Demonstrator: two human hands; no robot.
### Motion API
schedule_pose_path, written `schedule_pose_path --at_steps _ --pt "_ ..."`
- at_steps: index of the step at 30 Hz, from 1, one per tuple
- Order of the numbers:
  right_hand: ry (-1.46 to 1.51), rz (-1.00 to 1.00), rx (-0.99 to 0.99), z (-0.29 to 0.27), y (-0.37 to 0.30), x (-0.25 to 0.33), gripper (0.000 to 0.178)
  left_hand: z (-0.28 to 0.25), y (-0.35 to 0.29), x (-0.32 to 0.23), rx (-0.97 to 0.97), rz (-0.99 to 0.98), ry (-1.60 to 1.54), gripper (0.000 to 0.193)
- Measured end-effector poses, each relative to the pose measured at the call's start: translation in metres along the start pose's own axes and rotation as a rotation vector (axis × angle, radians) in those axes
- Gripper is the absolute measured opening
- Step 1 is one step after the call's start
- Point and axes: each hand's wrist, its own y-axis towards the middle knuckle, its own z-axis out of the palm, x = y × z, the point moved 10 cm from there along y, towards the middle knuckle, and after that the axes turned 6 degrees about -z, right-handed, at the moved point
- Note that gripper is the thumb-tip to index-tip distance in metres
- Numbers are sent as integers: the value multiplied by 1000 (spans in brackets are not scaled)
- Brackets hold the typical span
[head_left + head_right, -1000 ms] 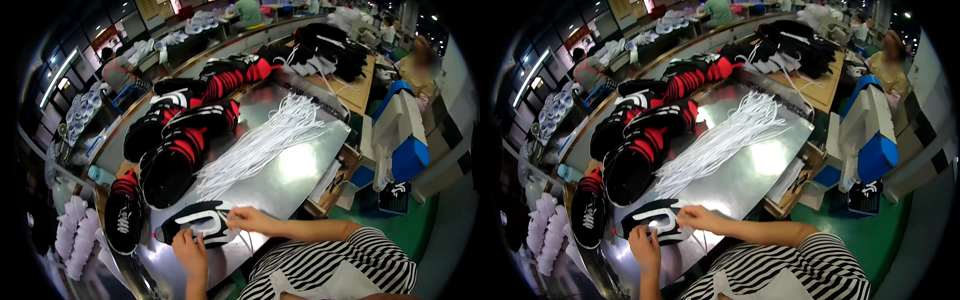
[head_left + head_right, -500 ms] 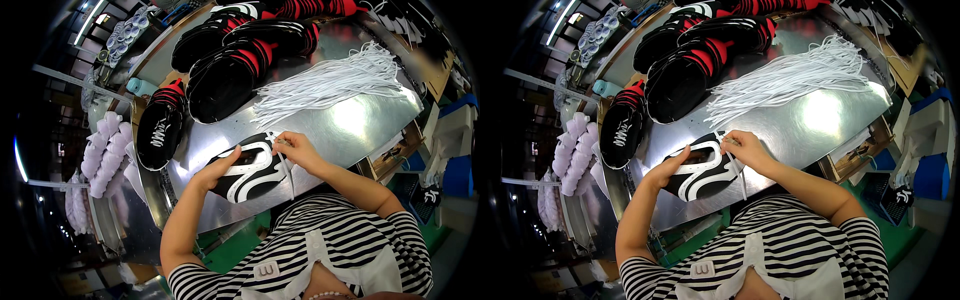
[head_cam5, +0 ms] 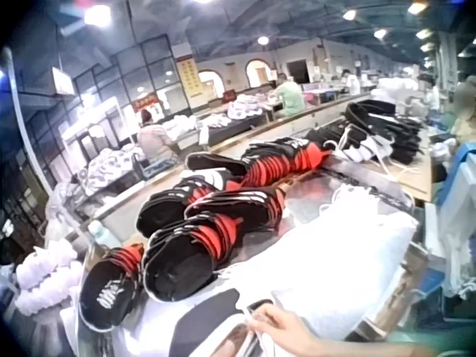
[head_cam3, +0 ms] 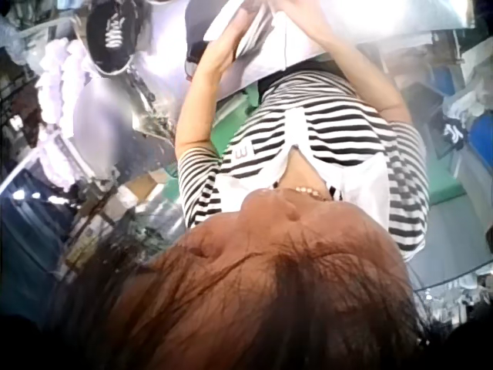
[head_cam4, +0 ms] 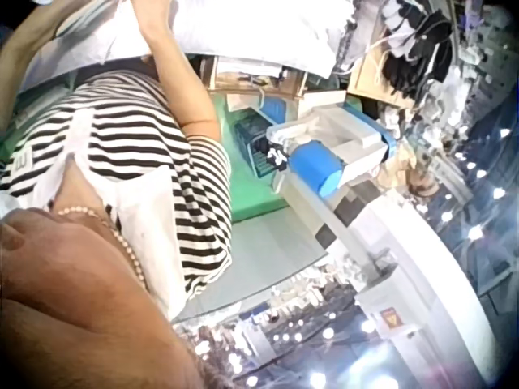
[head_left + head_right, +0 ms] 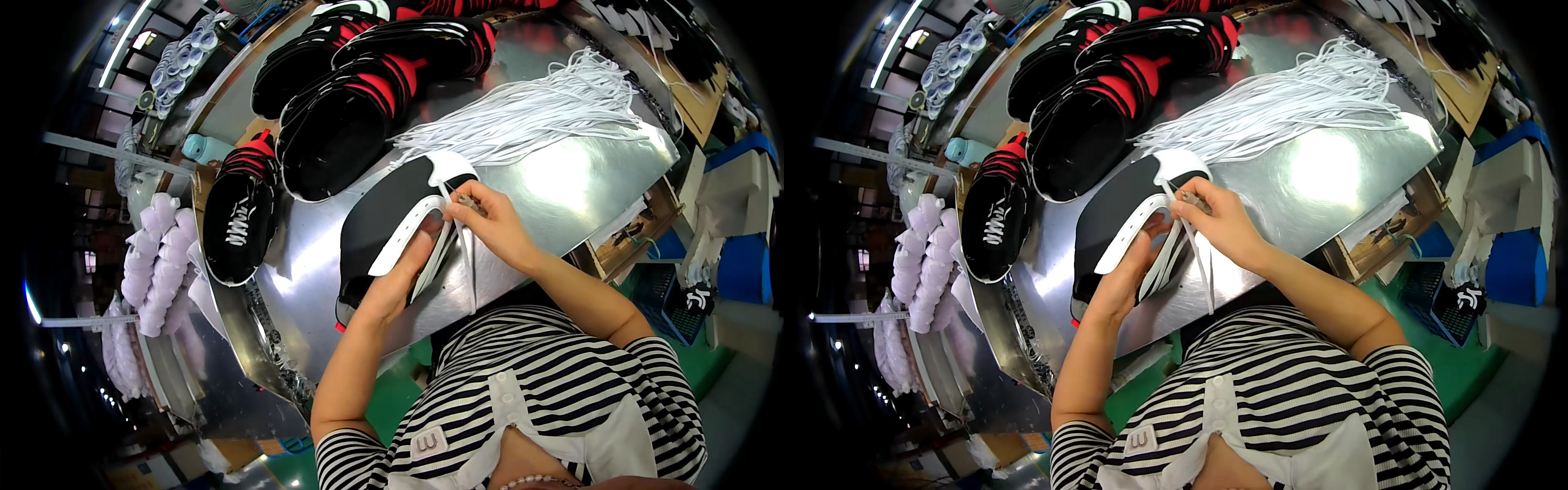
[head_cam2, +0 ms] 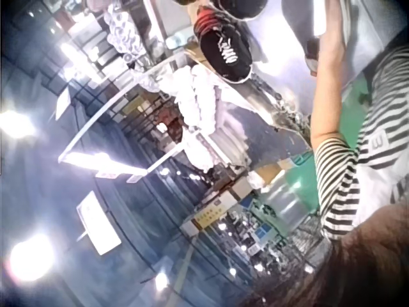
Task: The person laces a shoe by hand, threading white laces through the eyelets of a black and white shoe upper on a metal workbench.
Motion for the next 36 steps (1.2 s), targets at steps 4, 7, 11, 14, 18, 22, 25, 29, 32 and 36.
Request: schedule_pose_path --at_steps 4,7,11,14,18,22,25,29,32,36 --pt "-128 74 86 10 -1 5 18 -2 3 16 73 -8 -63 75" --pt "-81 97 97 14 -6 16 14 -8 13 27 163 -155 -97 86" --pt "-58 84 122 17 -12 16 14 -10 20 25 -21 -165 -269 54" --pt "-146 78 132 14 -11 23 19 -6 13 16 -94 -37 -187 51" --pt "-361 80 218 15 -11 25 16 -1 7 13 -87 37 -54 46" --pt "-457 88 230 13 -11 28 17 0 3 -3 -195 145 33 36" --pt "-493 81 283 18 -15 32 20 -2 -1 -1 -217 113 49 32" --pt "-359 -41 287 21 -23 43 25 -3 -6 0 -220 101 -11 32" --pt "-293 -89 281 17 -27 46 24 0 -7 2 -199 97 -22 32" --pt "-294 -69 316 19 -27 48 20 -3 -8 8 -203 79 20 33"
